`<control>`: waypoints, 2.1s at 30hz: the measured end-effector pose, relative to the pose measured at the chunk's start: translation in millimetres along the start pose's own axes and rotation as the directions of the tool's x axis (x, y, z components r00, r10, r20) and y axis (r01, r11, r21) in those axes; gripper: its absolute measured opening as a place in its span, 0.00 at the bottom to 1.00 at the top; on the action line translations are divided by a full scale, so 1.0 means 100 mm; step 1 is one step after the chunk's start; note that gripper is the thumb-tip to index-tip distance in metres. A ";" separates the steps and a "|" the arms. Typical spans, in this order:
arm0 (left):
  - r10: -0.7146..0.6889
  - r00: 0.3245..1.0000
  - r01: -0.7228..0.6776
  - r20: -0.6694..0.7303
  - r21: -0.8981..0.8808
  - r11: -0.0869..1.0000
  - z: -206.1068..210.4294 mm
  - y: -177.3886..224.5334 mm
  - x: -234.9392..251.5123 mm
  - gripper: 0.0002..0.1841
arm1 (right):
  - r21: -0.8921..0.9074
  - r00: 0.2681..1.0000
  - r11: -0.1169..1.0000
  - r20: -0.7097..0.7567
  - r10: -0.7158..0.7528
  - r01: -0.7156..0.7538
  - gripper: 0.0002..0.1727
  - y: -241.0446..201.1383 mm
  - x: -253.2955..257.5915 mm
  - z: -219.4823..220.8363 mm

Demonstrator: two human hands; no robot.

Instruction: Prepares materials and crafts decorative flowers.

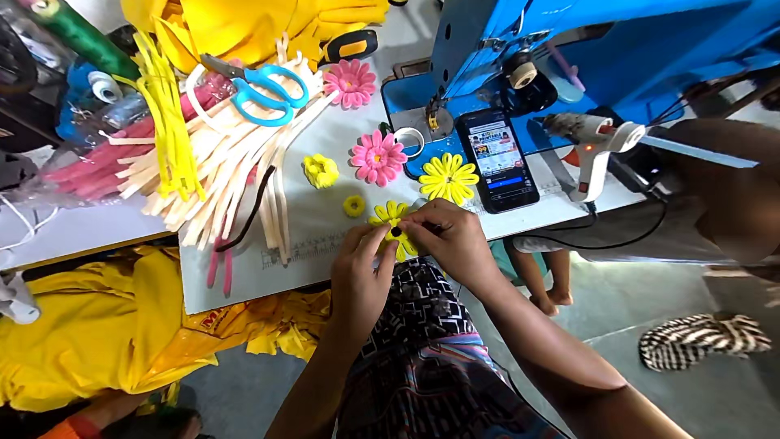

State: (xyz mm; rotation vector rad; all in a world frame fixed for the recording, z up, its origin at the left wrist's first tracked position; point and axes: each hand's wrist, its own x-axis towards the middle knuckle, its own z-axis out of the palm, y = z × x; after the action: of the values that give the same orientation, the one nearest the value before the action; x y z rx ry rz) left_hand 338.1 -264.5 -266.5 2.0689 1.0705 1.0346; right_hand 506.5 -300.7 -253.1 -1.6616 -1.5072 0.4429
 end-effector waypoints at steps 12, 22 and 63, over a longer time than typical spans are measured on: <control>0.016 1.000 -0.016 0.002 0.091 0.996 -0.01 -0.01 0.04 0.10 | -0.032 0.968 0.967 0.024 -0.251 0.251 0.10 0.13 -0.03 -0.04; -0.031 0.994 0.014 0.105 0.161 0.987 -0.05 0.02 0.10 0.11 | -0.165 0.958 0.945 0.099 -0.270 0.283 0.13 0.20 0.01 -0.09; 0.184 0.936 -0.216 0.300 0.079 0.973 -0.30 -0.09 0.40 0.06 | -0.074 0.938 0.942 0.150 -0.313 0.326 0.12 0.18 0.12 -0.12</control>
State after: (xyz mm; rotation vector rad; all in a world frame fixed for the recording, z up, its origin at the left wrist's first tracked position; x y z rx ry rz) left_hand 324.3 -221.3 -243.1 2.3708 0.7954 0.7431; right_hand 529.6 -292.6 -256.6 -1.4439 -1.8900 0.3129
